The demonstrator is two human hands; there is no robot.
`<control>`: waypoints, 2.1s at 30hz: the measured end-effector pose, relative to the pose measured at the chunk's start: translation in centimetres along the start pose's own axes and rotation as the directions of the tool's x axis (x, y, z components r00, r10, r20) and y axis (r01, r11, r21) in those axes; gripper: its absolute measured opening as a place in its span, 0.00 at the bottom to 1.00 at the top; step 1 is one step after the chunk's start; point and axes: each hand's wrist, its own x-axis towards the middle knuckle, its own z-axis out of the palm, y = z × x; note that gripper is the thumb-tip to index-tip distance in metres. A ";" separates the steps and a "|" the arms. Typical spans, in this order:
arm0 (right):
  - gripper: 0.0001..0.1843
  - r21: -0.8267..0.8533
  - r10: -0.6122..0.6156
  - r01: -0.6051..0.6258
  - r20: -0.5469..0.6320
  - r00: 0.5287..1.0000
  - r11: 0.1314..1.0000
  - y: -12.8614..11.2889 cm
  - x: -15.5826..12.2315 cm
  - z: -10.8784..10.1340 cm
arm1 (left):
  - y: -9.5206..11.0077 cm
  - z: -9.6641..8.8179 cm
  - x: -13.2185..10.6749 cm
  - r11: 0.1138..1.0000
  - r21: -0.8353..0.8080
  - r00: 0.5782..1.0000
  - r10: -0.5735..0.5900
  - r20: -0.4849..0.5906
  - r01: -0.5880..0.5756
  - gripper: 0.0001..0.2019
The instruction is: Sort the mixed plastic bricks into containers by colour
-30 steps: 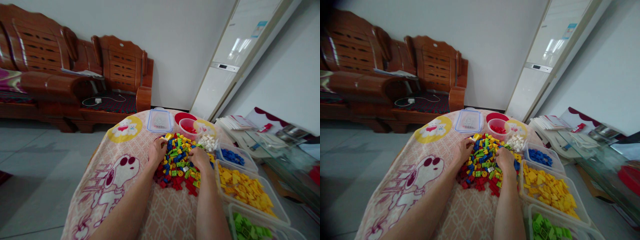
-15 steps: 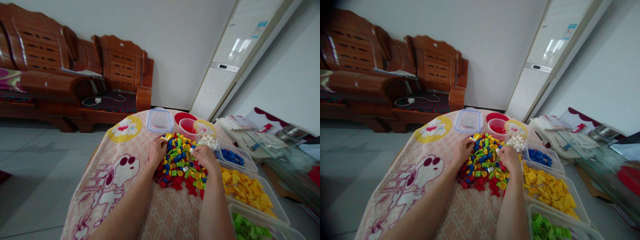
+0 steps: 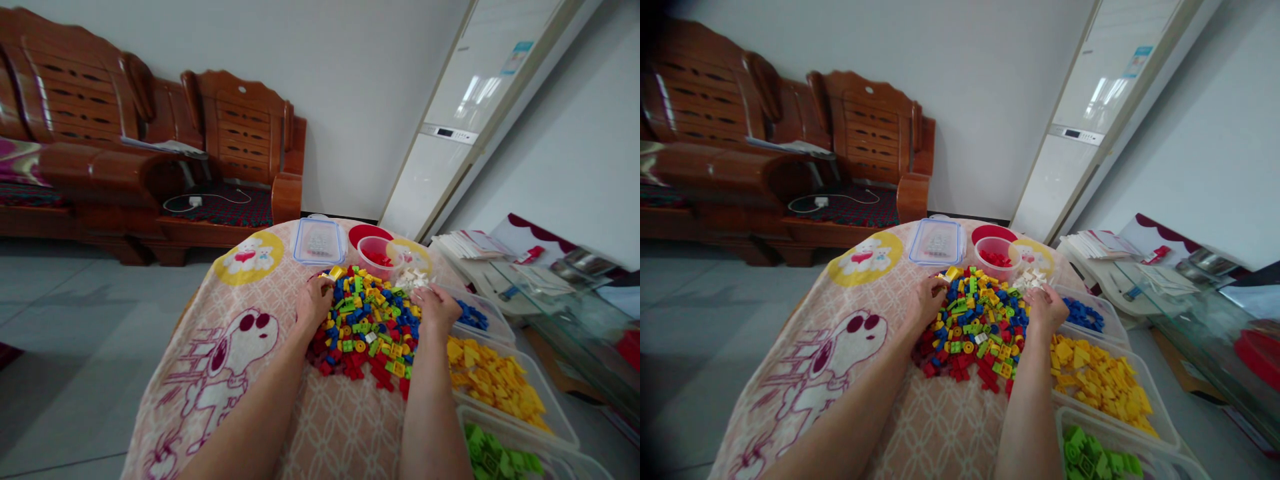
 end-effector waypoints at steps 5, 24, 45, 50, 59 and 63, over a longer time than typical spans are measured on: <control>0.18 -0.134 0.079 -0.063 0.118 0.990 0.989 -1.4 -1.0 0.2 | 0.0 0.0 0.0 1.000 0.000 1.000 -0.006 0.012 0.006 0.12; 0.15 -0.760 0.714 0.599 0.564 0.415 0.252 -7.2 -7.5 3.2 | -0.4 0.3 0.2 1.000 -0.017 1.000 0.022 0.004 -0.022 0.11; 0.15 -0.573 0.156 0.131 0.425 0.891 0.809 -2.8 -1.4 -0.7 | -0.1 0.1 0.0 1.000 -0.020 1.000 0.019 0.001 -0.019 0.10; 0.28 -0.446 -0.105 0.177 0.181 0.978 0.877 -0.7 0.1 -0.8 | -0.7 0.5 0.1 1.000 -0.027 1.000 0.016 -0.005 -0.016 0.11; 0.14 -0.565 0.261 0.058 0.467 0.845 0.823 -2.8 -1.8 -0.4 | -0.5 0.3 0.2 1.000 -0.007 1.000 0.028 -0.001 -0.028 0.11; 0.13 -0.764 0.533 0.246 0.607 0.589 0.597 -4.0 -3.4 -0.3 | -0.3 0.2 0.1 1.000 -0.002 1.000 0.030 -0.007 -0.030 0.11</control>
